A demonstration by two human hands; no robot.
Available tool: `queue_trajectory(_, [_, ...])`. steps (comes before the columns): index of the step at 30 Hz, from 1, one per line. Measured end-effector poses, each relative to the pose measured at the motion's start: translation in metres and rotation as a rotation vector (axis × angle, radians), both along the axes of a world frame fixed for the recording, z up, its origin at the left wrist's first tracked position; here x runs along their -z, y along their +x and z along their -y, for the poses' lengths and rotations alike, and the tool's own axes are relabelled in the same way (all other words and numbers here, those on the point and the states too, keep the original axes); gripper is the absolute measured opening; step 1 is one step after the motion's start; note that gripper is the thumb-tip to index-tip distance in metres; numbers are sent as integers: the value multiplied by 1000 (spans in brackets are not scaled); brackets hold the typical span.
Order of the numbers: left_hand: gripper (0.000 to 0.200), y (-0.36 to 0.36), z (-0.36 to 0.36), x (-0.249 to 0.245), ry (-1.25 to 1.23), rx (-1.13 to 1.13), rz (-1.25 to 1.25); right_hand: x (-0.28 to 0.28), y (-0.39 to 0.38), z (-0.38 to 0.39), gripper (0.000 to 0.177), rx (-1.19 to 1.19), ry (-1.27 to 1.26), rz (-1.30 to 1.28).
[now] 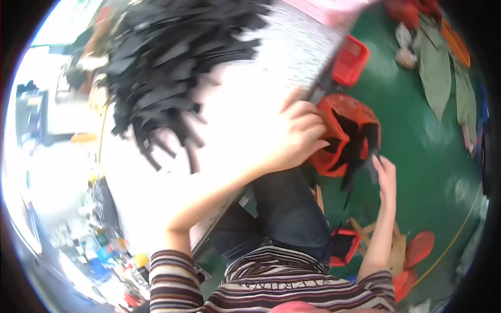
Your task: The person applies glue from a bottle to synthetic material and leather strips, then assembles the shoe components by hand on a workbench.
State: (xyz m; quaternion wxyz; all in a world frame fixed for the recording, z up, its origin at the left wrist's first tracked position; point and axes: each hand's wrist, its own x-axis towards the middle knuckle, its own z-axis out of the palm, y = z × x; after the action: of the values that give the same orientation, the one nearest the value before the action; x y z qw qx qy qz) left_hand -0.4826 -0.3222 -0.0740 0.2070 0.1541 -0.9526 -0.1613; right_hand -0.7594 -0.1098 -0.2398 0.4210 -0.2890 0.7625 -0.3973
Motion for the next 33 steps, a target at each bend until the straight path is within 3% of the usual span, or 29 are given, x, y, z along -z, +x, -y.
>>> queue_trajectory(2, [26, 9, -6, 0, -132, 48, -141, -48, 17, -3, 25, -129, -10, -287])
queue_trajectory(3, [24, 19, -16, -4, -192, 72, -188, -87, 38, -2, 20, -67, 55, -255])
queue_trajectory(5, [24, 48, -45, -11, -99, 19, -140, -139, 63, 1, 15, -165, -300, -530])
queue_trajectory(7, [35, 93, -63, -28, -193, -77, -114, -174, 78, 2, 13, -93, -408, -482])
queue_trajectory(10, [23, 173, -63, -49, -161, -427, -142, -217, 90, -1, 10, -150, -451, -263])
queue_trajectory(12, [17, 214, -57, -47, 131, -785, -115, -238, 103, 9, 12, -236, -525, -119])
queue_trajectory(13, [24, 224, -58, -57, 202, -839, 14, -248, 117, 19, 13, -269, -597, -43])
queue_trajectory(15, [29, 231, -60, -52, 162, -773, 21, -274, 138, 42, 11, -486, -503, 109])
queue_trajectory(17, [30, 227, -64, -53, 119, -723, 70, -294, 163, 74, 11, -881, -441, 297])
queue_trajectory(19, [27, 244, -63, -59, 161, -804, 24, -302, 199, 103, 16, -1169, -359, 402])
queue_trajectory(21, [25, 279, -59, -72, 216, -908, -123, -287, 253, 123, 20, -1284, -544, 445])
queue_trajectory(23, [19, 325, -64, -87, 216, -1065, -200, -280, 306, 139, 20, -1372, -338, 474])
queue_trajectory(25, [17, 358, -82, -102, 363, -1162, -310, -243, 356, 163, 30, -1412, -579, 113])
queue_trajectory(28, [14, 385, -131, -102, 368, -1216, -263, -199, 382, 186, 32, -1135, -1111, -472])
queue_trajectory(31, [14, 379, -181, -91, 229, -1110, -152, -217, 352, 181, 24, -1047, -1184, -329])
queue_trajectory(32, [15, 375, -197, -85, 180, -1056, -123, -218, 332, 177, 22, -1079, -1081, -415])
queue_trajectory(33, [31, 375, -210, -76, 275, -1048, -33, -218, 313, 172, 20, -1117, -972, -493])
